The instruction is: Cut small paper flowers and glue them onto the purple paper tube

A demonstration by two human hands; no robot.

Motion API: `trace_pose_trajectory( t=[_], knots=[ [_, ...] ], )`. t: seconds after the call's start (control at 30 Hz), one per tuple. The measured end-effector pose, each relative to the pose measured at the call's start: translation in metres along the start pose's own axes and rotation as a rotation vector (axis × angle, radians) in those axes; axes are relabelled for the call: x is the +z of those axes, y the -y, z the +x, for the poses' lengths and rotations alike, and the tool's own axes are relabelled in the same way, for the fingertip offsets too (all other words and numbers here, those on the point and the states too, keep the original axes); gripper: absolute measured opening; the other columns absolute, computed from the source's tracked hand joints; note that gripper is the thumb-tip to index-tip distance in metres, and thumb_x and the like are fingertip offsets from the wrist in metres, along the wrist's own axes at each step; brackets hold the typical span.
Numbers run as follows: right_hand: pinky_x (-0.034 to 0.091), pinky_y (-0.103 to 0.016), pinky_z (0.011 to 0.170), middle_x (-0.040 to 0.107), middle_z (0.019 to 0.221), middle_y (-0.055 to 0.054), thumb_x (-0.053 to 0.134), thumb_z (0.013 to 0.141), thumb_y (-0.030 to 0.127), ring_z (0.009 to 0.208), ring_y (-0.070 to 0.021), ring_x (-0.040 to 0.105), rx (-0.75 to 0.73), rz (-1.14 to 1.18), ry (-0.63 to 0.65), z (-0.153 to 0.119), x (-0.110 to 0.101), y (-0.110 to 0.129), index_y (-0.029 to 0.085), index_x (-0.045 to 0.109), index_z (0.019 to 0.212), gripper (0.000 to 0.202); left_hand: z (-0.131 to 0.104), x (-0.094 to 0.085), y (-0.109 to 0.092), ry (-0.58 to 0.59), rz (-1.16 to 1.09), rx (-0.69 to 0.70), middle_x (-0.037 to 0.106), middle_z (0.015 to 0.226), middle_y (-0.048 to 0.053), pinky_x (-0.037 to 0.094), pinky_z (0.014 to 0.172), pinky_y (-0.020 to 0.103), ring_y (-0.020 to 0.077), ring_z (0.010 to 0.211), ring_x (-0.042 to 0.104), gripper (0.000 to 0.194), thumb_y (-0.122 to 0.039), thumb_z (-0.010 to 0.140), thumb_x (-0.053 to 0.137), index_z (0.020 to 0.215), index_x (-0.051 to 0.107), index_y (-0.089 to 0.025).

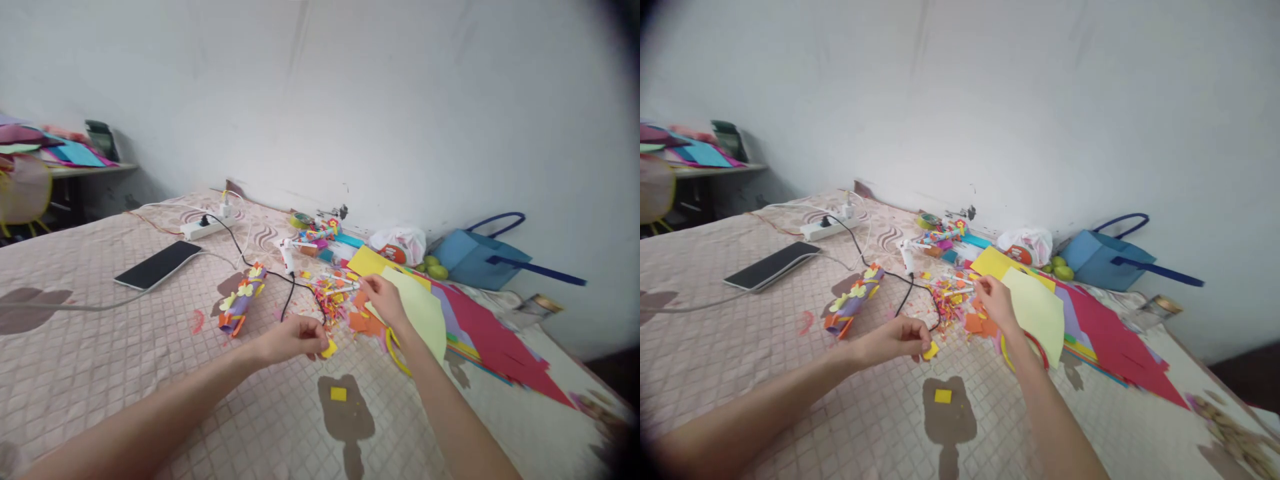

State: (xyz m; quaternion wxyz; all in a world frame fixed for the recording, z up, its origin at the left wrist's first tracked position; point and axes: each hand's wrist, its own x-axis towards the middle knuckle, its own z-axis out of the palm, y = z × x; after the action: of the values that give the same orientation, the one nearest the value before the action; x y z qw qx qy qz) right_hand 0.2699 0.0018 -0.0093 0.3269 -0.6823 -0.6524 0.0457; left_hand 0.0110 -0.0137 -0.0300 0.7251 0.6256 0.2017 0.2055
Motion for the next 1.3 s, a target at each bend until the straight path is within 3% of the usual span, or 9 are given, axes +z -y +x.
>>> trace_pose_trajectory(
  t=[0.13, 0.2, 0.27, 0.57, 0.9, 1.03, 1.13, 1.23, 1.3],
  knots=[
    [0.04, -0.026, 0.056, 0.062, 0.063, -0.003, 0.048, 0.08, 0.043, 0.06, -0.0174, 0.058, 0.139, -0.117, -0.072, -0.066, -0.04, -0.05, 0.018, 0.054, 0.071, 0.027, 0.014, 0.001, 0.001, -0.159, -0.019, -0.035, 0.062, 0.065, 0.002, 0.045, 0.06, 0.023, 0.0105, 0.061, 0.058, 0.03, -0.04, 0.065, 0.068, 0.071, 0.056, -0.013],
    [0.038, -0.025, 0.055, 0.061, 0.064, -0.002, 0.057, 0.073, 0.044, 0.062, -0.0178, 0.057, 0.238, -0.301, 0.055, -0.087, -0.047, -0.066, 0.02, 0.05, 0.069, 0.025, 0.023, 0.004, -0.001, -0.23, -0.051, -0.067, 0.062, 0.063, 0.002, 0.044, 0.059, 0.022, 0.0102, 0.06, 0.058, 0.033, -0.042, 0.063, 0.07, 0.071, 0.055, -0.014],
    [0.036, -0.024, 0.054, 0.061, 0.067, -0.003, 0.062, 0.067, 0.046, 0.064, -0.0181, 0.057, 0.268, -0.345, 0.099, -0.098, -0.049, -0.075, 0.02, 0.048, 0.067, 0.03, 0.032, 0.008, -0.004, -0.274, -0.077, -0.092, 0.063, 0.063, 0.002, 0.042, 0.056, 0.02, 0.0096, 0.058, 0.057, 0.034, -0.042, 0.062, 0.07, 0.07, 0.054, -0.014],
    [0.031, -0.025, 0.048, 0.063, 0.068, -0.005, 0.058, 0.066, 0.058, 0.061, -0.02, 0.058, 0.362, -0.378, 0.138, -0.099, -0.044, -0.086, 0.02, 0.048, 0.071, 0.04, 0.048, 0.015, -0.001, -0.338, -0.138, -0.121, 0.062, 0.061, 0.002, 0.039, 0.052, 0.019, 0.0084, 0.052, 0.056, 0.034, -0.04, 0.06, 0.073, 0.067, 0.054, -0.013],
    [0.035, -0.024, 0.048, 0.066, 0.065, -0.004, 0.063, 0.062, 0.054, 0.059, -0.0185, 0.061, 0.468, -0.117, 0.099, -0.101, -0.049, -0.104, 0.018, 0.054, 0.07, 0.038, 0.038, 0.002, 0.005, -0.317, -0.167, -0.075, 0.061, 0.061, 0.002, 0.037, 0.049, 0.019, 0.0065, 0.049, 0.051, 0.027, -0.035, 0.065, 0.07, 0.07, 0.055, -0.013],
    [0.041, -0.025, 0.052, 0.066, 0.071, -0.007, 0.059, 0.066, 0.057, 0.064, -0.019, 0.061, 0.444, 0.124, 0.083, -0.102, -0.065, -0.098, 0.017, 0.054, 0.077, 0.043, 0.034, 0.004, 0.002, -0.321, -0.154, -0.097, 0.062, 0.064, 0.003, 0.041, 0.055, 0.02, 0.0077, 0.054, 0.055, 0.028, -0.034, 0.064, 0.072, 0.069, 0.056, -0.012],
    [0.045, -0.026, 0.058, 0.065, 0.079, -0.008, 0.055, 0.068, 0.06, 0.071, -0.018, 0.061, 0.402, 0.312, 0.084, -0.1, -0.071, -0.08, 0.017, 0.053, 0.085, 0.046, 0.032, 0.009, -0.001, -0.33, -0.131, -0.092, 0.063, 0.066, 0.004, 0.043, 0.057, 0.02, 0.009, 0.058, 0.057, 0.027, -0.034, 0.064, 0.072, 0.069, 0.056, -0.013],
    [0.042, -0.024, 0.051, 0.06, 0.07, -0.002, 0.063, 0.065, 0.052, 0.059, -0.0133, 0.055, 0.357, 0.668, 0.079, -0.098, -0.059, -0.045, 0.017, 0.052, 0.087, 0.042, 0.03, 0.015, -0.002, -0.329, -0.094, -0.073, 0.064, 0.068, 0.004, 0.042, 0.056, 0.02, 0.0089, 0.06, 0.057, 0.027, -0.035, 0.065, 0.07, 0.069, 0.056, -0.013],
    [0.034, -0.022, 0.042, 0.048, 0.055, 0.005, 0.066, 0.064, 0.047, 0.045, -0.0094, 0.045, 0.374, 0.806, 0.1, -0.098, -0.042, -0.017, 0.019, 0.051, 0.085, 0.038, 0.028, 0.021, -0.003, -0.313, -0.056, -0.061, 0.064, 0.069, 0.004, 0.042, 0.055, 0.02, 0.0092, 0.06, 0.057, 0.027, -0.037, 0.067, 0.068, 0.069, 0.056, -0.013]
  ],
)
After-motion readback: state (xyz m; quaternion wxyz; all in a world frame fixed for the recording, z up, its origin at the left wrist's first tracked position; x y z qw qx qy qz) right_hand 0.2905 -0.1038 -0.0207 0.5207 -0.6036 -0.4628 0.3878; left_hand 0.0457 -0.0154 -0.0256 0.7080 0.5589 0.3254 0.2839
